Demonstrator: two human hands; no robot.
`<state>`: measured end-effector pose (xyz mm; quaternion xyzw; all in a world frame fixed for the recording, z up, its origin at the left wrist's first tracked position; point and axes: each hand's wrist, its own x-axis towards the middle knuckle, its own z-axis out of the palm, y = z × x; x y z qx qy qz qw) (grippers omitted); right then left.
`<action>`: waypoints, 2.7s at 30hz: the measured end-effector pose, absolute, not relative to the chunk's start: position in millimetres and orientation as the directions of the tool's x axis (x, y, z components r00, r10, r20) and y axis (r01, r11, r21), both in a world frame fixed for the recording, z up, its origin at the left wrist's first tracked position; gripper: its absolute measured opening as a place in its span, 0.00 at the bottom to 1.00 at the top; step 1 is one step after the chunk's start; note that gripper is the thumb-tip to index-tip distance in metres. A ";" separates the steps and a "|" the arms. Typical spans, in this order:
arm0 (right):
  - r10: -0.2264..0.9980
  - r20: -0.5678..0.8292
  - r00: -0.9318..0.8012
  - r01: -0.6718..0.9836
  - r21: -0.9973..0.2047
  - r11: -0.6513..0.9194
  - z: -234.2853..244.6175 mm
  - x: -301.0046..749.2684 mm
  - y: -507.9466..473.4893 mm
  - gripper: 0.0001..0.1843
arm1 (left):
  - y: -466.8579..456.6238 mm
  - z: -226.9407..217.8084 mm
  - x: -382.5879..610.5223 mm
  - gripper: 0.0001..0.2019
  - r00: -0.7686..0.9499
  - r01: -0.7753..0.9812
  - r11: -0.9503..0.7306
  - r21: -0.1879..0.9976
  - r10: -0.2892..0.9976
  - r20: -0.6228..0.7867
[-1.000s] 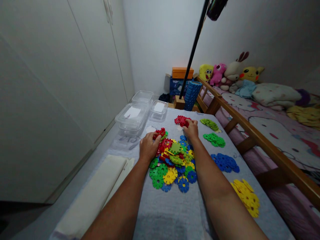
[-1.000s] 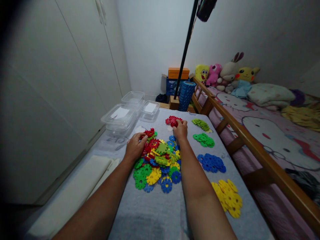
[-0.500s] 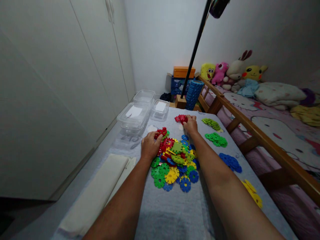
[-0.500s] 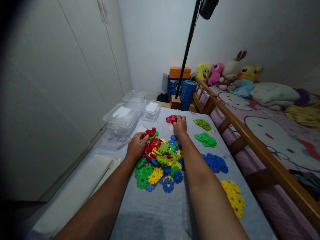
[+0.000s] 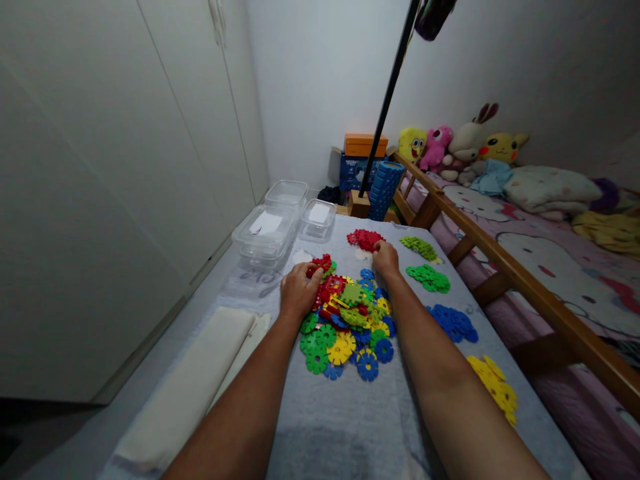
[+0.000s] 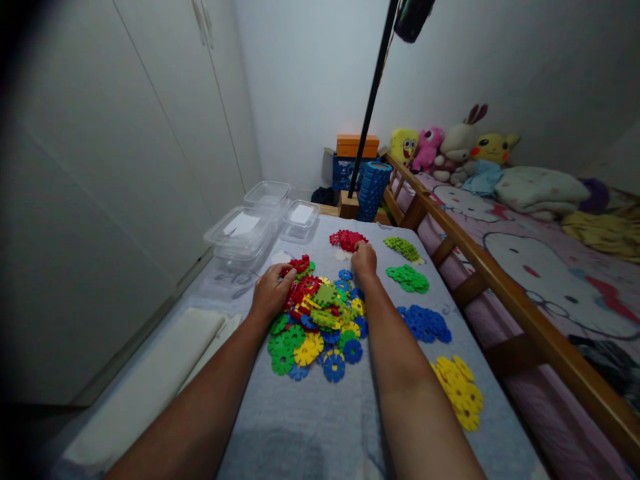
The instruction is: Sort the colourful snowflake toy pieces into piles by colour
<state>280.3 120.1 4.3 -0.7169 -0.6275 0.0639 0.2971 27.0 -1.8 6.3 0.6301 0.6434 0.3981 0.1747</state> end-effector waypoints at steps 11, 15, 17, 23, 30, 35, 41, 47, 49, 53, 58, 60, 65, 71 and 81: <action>0.996 0.092 -0.007 0.867 -0.495 0.052 26.1 284.8 94.8 0.11 | 0.2 4.4 25.5 0.15 -0.144 0.650 -0.113 0.752 0.953 0.267; 0.989 -0.025 -0.145 0.907 -0.402 0.123 29.8 281.1 81.9 0.04 | -0.1 7.2 25.8 0.16 -0.147 0.646 -0.106 0.756 0.954 0.260; 0.985 -0.062 -0.162 0.925 -0.357 0.130 29.6 278.6 77.6 0.03 | -0.3 8.0 25.8 0.16 -0.147 0.648 -0.100 0.755 0.956 0.252; 0.999 0.014 -0.034 0.891 -0.453 0.036 28.5 276.9 67.7 0.08 | 0.5 6.5 25.0 0.16 -0.148 0.657 -0.093 0.748 0.957 0.249; 0.996 0.086 0.019 0.741 -0.670 0.044 45.6 313.7 45.1 0.03 | 2.6 3.7 24.7 0.18 -0.154 0.659 -0.081 0.748 0.959 0.239; 0.998 0.030 0.047 0.714 -0.700 -0.012 71.5 372.1 5.7 0.05 | 3.9 3.5 24.6 0.20 -0.156 0.662 -0.060 0.747 0.964 0.215; 0.986 0.005 0.164 0.717 -0.688 -0.116 84.5 429.3 -51.2 0.09 | 4.1 3.3 23.0 0.22 -0.143 0.674 -0.054 0.737 0.969 0.201; 0.969 -0.013 0.245 0.656 -0.734 -0.176 63.8 441.9 -80.5 0.08 | 4.6 0.6 21.8 0.23 -0.141 0.661 -0.059 0.748 0.969 0.201; 0.963 0.014 0.269 0.661 -0.730 -0.173 53.3 441.5 -82.2 0.07 | 4.1 0.7 21.5 0.23 -0.135 0.654 -0.065 0.753 0.970 0.201; 0.944 0.105 0.312 0.740 -0.650 -0.172 36.2 439.7 -78.7 0.06 | 1.9 2.9 21.5 0.22 -0.130 0.647 -0.071 0.759 0.971 0.202; 0.926 0.207 0.317 0.880 -0.429 -0.205 30.4 432.0 -77.7 0.07 | 0.9 3.7 21.7 0.22 -0.134 0.639 -0.067 0.766 0.971 0.197; 0.924 0.251 0.289 0.913 -0.362 -0.187 32.2 427.7 -79.7 0.09 | 1.8 2.2 21.4 0.22 -0.141 0.637 -0.064 0.769 0.970 0.198; 0.926 0.291 0.241 0.944 -0.294 -0.153 47.1 407.0 -78.4 0.08 | 4.7 -2.2 20.2 0.23 -0.141 0.639 -0.076 0.766 0.967 0.213; 0.981 0.193 0.010 0.894 -0.442 0.078 59.9 344.3 -66.7 0.08 | 3.2 -0.9 20.9 0.22 -0.139 0.644 -0.081 0.760 0.965 0.220; 0.972 0.236 0.025 0.885 -0.457 0.088 1.2 298.5 -48.8 0.28 | -0.1 4.1 23.1 0.21 -0.144 0.659 -0.065 0.749 0.967 0.211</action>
